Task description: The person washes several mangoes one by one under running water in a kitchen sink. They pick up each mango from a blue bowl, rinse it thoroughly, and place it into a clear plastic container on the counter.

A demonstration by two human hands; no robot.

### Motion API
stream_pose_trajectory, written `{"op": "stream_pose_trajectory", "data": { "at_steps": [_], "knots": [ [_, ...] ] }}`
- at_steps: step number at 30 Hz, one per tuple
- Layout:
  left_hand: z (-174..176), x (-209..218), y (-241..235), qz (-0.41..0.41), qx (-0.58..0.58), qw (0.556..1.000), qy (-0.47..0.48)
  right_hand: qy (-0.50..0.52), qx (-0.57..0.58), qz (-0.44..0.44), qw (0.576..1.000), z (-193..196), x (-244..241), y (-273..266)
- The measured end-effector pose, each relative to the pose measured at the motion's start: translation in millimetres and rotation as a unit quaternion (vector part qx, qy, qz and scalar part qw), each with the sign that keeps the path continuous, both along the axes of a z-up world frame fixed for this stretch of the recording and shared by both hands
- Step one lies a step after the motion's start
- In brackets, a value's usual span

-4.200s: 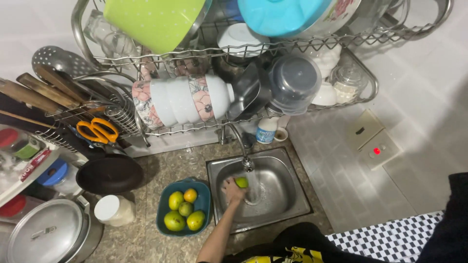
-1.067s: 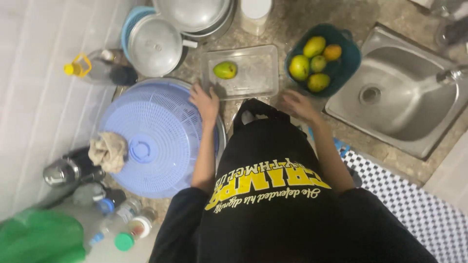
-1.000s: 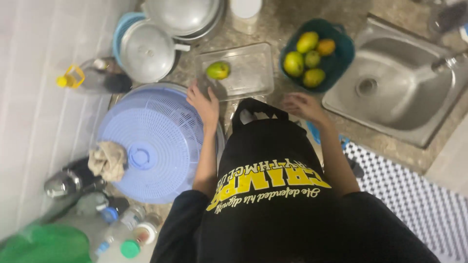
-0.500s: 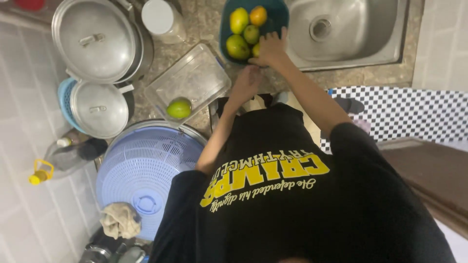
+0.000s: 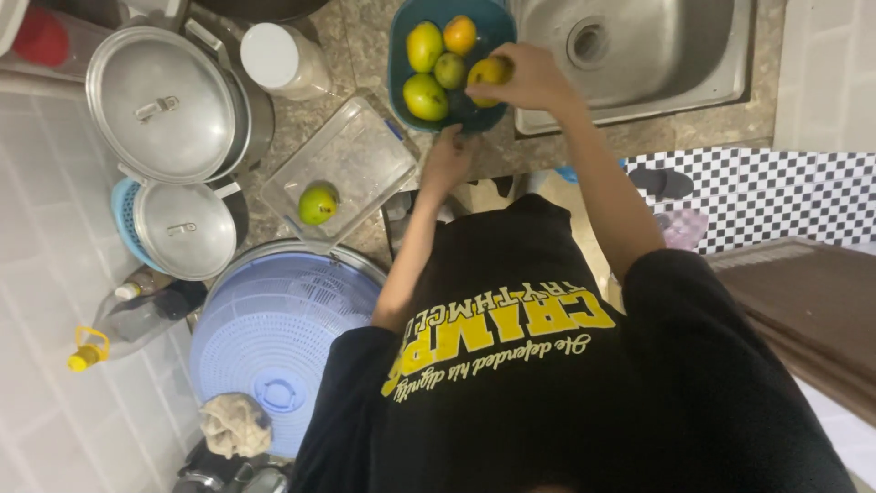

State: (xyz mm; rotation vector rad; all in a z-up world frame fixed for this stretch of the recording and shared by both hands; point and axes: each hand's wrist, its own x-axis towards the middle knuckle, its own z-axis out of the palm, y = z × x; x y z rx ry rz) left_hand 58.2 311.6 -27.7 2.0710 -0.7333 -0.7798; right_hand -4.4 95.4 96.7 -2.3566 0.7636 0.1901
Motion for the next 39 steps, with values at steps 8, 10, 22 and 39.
{"op": "stream_pose_trajectory", "data": {
  "at_steps": [8, 10, 22, 39],
  "knots": [
    [101.1, -23.5, -92.9, 0.015, -0.123, 0.847, 0.517, -0.304, 0.677, -0.203, 0.638, -17.4, -96.6, -55.0],
    [95.9, -39.9, -132.2, 0.049, -0.132, 0.796, 0.589, -0.390, 0.688, -0.127, 0.599, -39.9, -114.7, -69.4],
    [-3.1, -111.3, -293.3, 0.110, -0.256, 0.952, 0.125, -0.211, 0.607, -0.272, 0.716, -137.2, -152.7, -195.6],
    [-70.4, -94.6, -358.4, 0.122, -0.122, 0.981, 0.091, -0.298, 0.585, -0.354, 0.665, -125.0, -120.3, -201.7]
  ]
}}
